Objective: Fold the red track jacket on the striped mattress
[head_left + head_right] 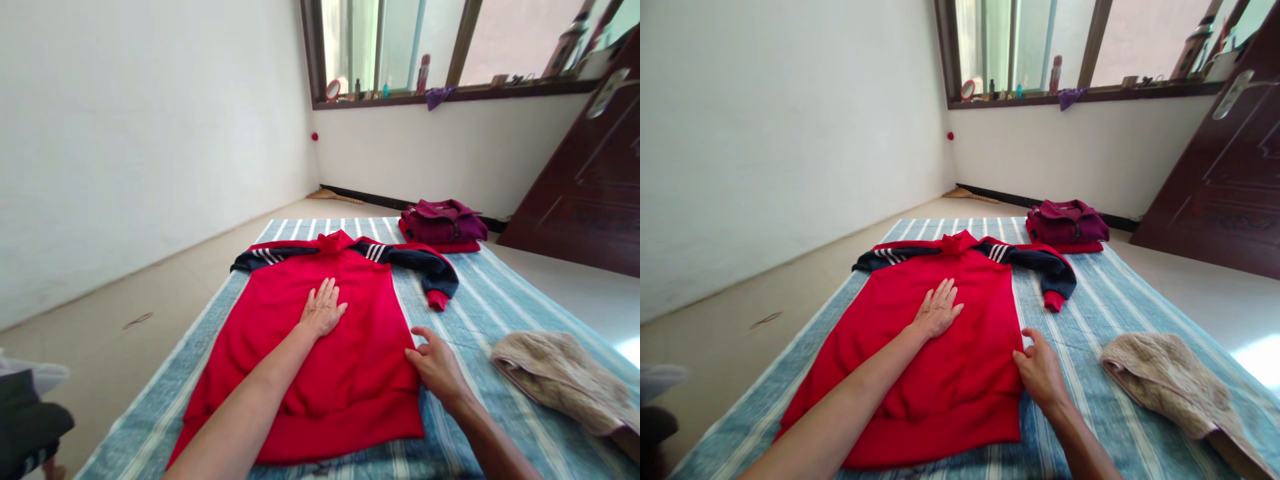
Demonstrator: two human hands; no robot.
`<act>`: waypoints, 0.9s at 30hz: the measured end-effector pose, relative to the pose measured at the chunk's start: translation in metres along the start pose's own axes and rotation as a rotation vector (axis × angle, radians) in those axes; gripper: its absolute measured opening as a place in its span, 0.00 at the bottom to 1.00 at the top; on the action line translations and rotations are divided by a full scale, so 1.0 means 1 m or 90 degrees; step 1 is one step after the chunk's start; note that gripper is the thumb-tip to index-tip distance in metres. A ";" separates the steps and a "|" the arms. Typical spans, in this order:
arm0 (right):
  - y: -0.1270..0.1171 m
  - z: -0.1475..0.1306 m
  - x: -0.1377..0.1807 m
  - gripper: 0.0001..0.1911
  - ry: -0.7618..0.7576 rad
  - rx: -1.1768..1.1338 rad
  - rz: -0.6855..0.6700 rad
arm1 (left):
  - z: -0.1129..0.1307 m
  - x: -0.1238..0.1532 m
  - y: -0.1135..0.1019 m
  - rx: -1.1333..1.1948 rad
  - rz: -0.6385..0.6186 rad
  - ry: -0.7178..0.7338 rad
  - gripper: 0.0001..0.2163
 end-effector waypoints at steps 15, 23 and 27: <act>-0.010 0.011 0.004 0.22 -0.095 0.135 -0.027 | 0.004 0.005 -0.002 0.011 0.028 0.025 0.22; -0.008 -0.040 0.022 0.19 -0.303 0.525 0.066 | 0.003 0.006 -0.003 0.016 0.020 0.009 0.22; 0.010 -0.090 0.028 0.13 -0.474 0.468 0.135 | 0.002 0.005 0.001 0.021 0.005 0.008 0.23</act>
Point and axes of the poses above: each hand's wrist, its own x-axis away from the middle knuckle, its own y-axis out of the palm, z = x × y, the point moved 7 cm from there along -x, towards the middle knuckle, and after that the axes turned 6 degrees about z, right-handed, at the moved point
